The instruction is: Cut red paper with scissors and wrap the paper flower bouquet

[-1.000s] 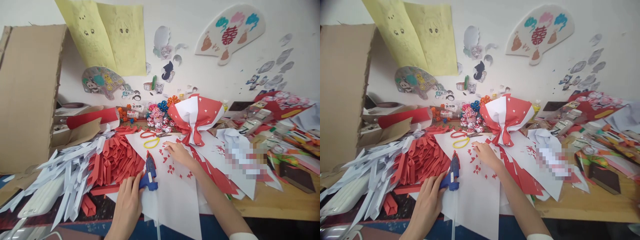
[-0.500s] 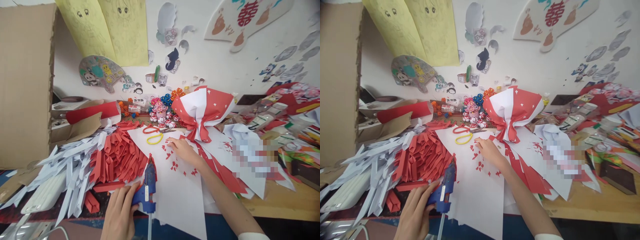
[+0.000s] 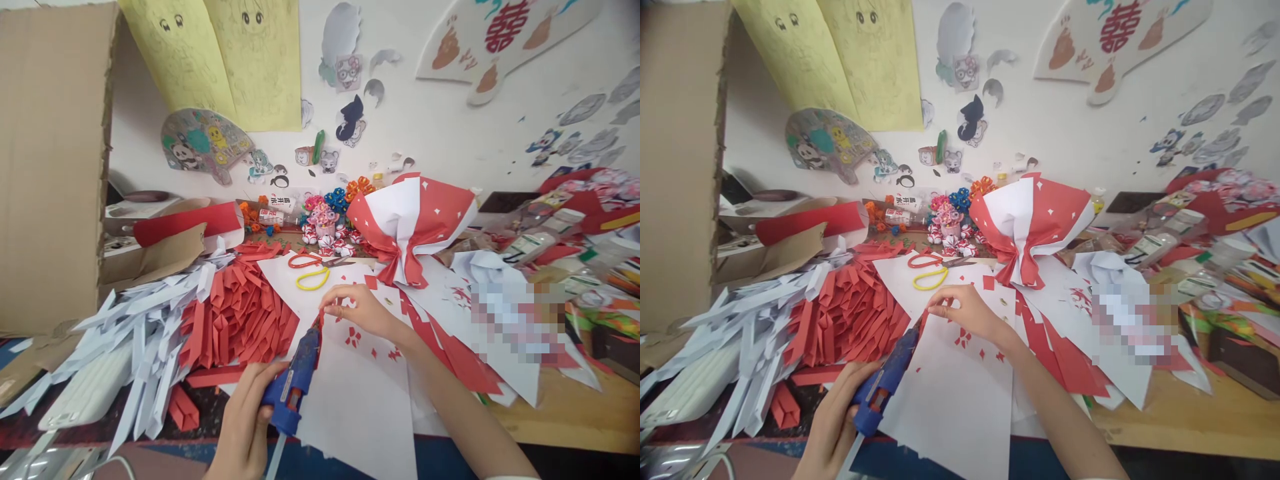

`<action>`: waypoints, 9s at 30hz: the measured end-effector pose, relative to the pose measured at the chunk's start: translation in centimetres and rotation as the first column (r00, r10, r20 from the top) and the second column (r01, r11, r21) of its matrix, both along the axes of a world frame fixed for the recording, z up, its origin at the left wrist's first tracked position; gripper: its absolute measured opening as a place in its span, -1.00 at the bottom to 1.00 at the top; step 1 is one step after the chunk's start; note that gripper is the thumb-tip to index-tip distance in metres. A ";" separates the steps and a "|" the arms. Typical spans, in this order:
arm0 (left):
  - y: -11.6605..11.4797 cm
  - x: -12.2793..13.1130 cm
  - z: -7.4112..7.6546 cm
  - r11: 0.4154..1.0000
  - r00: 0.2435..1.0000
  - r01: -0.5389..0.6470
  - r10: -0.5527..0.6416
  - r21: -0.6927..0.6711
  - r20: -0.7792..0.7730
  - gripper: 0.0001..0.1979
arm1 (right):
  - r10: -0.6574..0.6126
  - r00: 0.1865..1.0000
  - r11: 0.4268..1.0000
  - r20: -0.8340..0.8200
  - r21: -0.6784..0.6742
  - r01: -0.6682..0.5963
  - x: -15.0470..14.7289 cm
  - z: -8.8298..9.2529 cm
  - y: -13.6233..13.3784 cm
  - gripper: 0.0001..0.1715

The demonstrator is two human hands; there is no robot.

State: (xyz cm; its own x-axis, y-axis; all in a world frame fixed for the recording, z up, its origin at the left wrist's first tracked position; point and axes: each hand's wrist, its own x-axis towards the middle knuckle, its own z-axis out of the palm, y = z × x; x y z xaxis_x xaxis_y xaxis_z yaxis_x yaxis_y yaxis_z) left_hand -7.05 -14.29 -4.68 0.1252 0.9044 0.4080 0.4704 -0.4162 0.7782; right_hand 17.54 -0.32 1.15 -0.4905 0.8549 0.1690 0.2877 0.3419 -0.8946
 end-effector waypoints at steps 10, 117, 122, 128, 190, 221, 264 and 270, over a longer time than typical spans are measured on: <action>0.2 0.9 0.3 0.989 0.991 -0.132 0.131 0.074 0.018 -0.56 | -0.010 0.997 0.989 -0.077 -0.150 -0.002 -0.3 -0.3 -0.3 -0.72; -1.5 0.4 -1.3 0.850 0.954 -0.162 0.265 0.501 -0.142 -0.61 | -0.418 0.736 0.644 -0.532 -0.745 -0.173 -5.5 -1.7 -13.6 -0.61; -1.8 0.2 -1.6 0.854 0.955 -0.183 0.272 0.487 -0.119 -0.61 | -0.411 0.793 0.800 -0.450 -0.595 0.076 -4.9 -1.8 -13.3 -0.67; -1.7 0.1 -1.4 0.856 0.952 -0.184 0.277 0.483 -0.129 -0.62 | -0.432 0.858 0.883 -0.277 -0.321 0.341 -4.6 -1.0 -13.8 -0.82; -1.3 0.7 -1.3 0.799 0.900 -0.188 0.373 0.571 -0.225 -0.62 | -0.344 0.913 0.930 -0.221 -0.212 0.299 -4.2 -0.2 -13.9 -0.80; -0.6 1.8 -1.5 0.833 0.841 -0.529 0.488 0.164 0.233 -0.73 | -0.430 0.903 0.880 -0.020 -0.232 0.414 -0.4 -2.0 -13.6 -0.58; -0.5 5.9 5.9 0.839 0.517 -0.341 0.545 -0.425 0.660 -0.57 | -0.487 0.872 0.765 0.044 0.502 0.402 0.7 -1.3 -13.8 -0.65; -0.1 4.2 4.0 0.857 0.604 -0.289 0.508 -0.426 0.614 -0.63 | -0.532 0.847 0.760 0.000 0.440 0.477 1.0 -1.4 -13.4 -0.75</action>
State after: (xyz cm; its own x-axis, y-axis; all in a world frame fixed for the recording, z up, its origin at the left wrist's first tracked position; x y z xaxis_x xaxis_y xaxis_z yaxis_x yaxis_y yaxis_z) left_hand -2.83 -14.43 -0.69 -0.4884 0.8719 -0.0372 -0.1735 -0.0553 0.9833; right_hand 18.52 -13.72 -0.21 -0.0468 0.8480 0.5279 0.6167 0.4403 -0.6525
